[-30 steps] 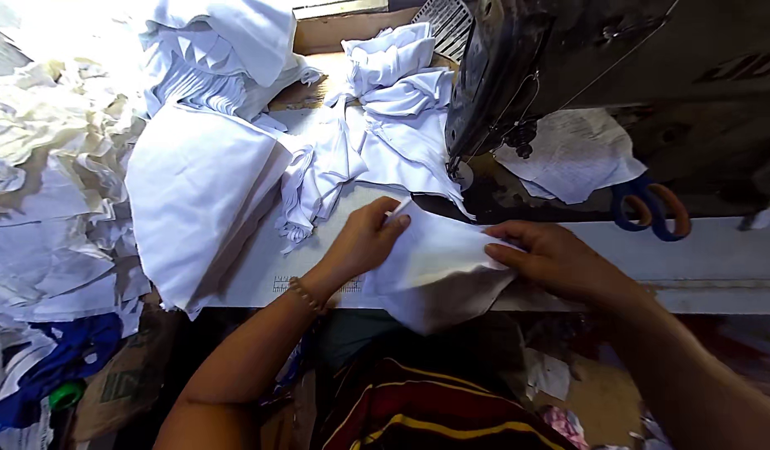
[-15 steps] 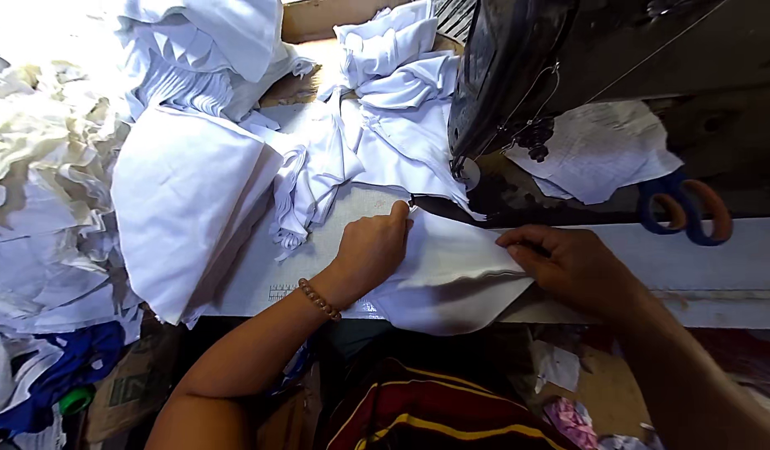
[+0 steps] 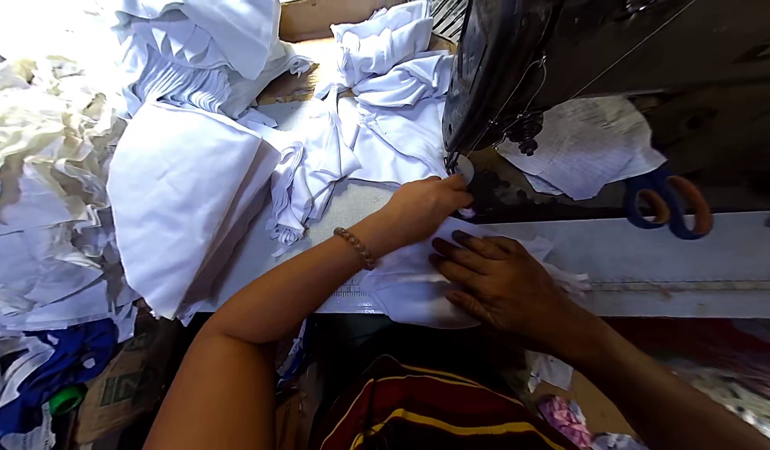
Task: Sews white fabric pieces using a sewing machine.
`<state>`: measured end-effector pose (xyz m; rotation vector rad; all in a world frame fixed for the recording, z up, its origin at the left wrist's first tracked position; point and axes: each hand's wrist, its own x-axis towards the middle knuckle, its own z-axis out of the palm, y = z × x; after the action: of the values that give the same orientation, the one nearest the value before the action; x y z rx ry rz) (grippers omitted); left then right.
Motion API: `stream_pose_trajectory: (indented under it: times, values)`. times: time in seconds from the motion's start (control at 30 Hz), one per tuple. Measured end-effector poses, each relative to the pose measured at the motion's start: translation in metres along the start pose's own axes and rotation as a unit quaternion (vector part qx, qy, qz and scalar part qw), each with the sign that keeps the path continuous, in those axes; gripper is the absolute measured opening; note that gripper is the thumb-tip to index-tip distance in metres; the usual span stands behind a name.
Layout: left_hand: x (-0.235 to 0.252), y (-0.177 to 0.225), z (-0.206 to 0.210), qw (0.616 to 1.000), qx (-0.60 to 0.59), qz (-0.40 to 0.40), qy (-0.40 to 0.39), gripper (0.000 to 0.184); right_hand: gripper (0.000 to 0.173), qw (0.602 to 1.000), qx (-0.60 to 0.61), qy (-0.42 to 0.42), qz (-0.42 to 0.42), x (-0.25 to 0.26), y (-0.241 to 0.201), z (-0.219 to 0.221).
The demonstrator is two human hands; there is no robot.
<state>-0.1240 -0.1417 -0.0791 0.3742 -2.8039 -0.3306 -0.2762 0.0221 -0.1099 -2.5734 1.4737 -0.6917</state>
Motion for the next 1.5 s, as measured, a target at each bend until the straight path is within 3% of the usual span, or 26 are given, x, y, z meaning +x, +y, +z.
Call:
stream_pose_trajectory:
  times: [0.1, 0.23, 0.4, 0.53, 0.63, 0.73, 0.8, 0.87, 0.97, 1.07, 1.3, 1.5]
  values:
    - [-0.007, -0.022, 0.0, 0.998, -0.022, 0.026, 0.047, 0.019, 0.062, 0.997, -0.054, 0.009, 0.056, -0.02, -0.014, -0.013]
    - [-0.019, -0.044, -0.008, 0.994, -0.085, 0.042, 0.055, 0.022, 0.077, 0.986, -0.125, 0.012, 0.113, -0.032, -0.028, -0.027]
    - [-0.011, -0.028, -0.022, 0.986, -0.143, -0.078, 0.03, 0.026, 0.076, 0.99, -0.055, -0.013, 0.126, 0.007, -0.003, -0.013]
    - [-0.01, 0.0, -0.018, 0.991, 0.014, -0.13, 0.012, 0.035, 0.081, 0.98, -0.041, -0.069, 0.184, 0.043, 0.012, 0.0]
    - [-0.013, 0.016, -0.009, 0.982, 0.134, -0.13, 0.018, 0.02, 0.087, 0.968, -0.041, -0.084, 0.233, 0.06, 0.004, 0.004]
    - [-0.017, 0.032, -0.009, 0.977, 0.171, -0.123, 0.045, 0.027, 0.097, 0.953, 0.042, -0.116, 0.277, 0.073, -0.004, -0.005]
    - [-0.015, 0.043, -0.013, 0.984, 0.129, -0.118, 0.031, 0.037, 0.1, 0.936, 0.135, -0.139, 0.293, 0.077, -0.006, -0.017]
    - [-0.013, 0.042, -0.012, 0.99, 0.045, -0.137, 0.005, 0.053, 0.101, 0.915, 0.244, -0.113, 0.301, 0.074, 0.004, -0.028]
    - [-0.02, 0.031, 0.006, 0.989, 0.035, -0.14, 0.022, 0.06, 0.06, 0.915, 0.273, -0.001, 0.298, 0.066, 0.032, -0.037]
    - [-0.034, 0.02, 0.019, 0.989, 0.085, -0.115, 0.038, 0.056, 0.028, 0.92, 0.159, 0.068, 0.351, 0.068, 0.063, -0.029]
    - [-0.043, -0.007, 0.005, 0.994, 0.087, -0.067, 0.012, 0.055, 0.023, 0.964, 0.08, 0.094, 0.237, 0.079, 0.082, -0.008]
    - [-0.037, -0.018, 0.003, 0.994, 0.083, -0.072, 0.004, 0.059, 0.015, 0.937, 0.081, 0.105, 0.324, 0.097, 0.068, -0.009]
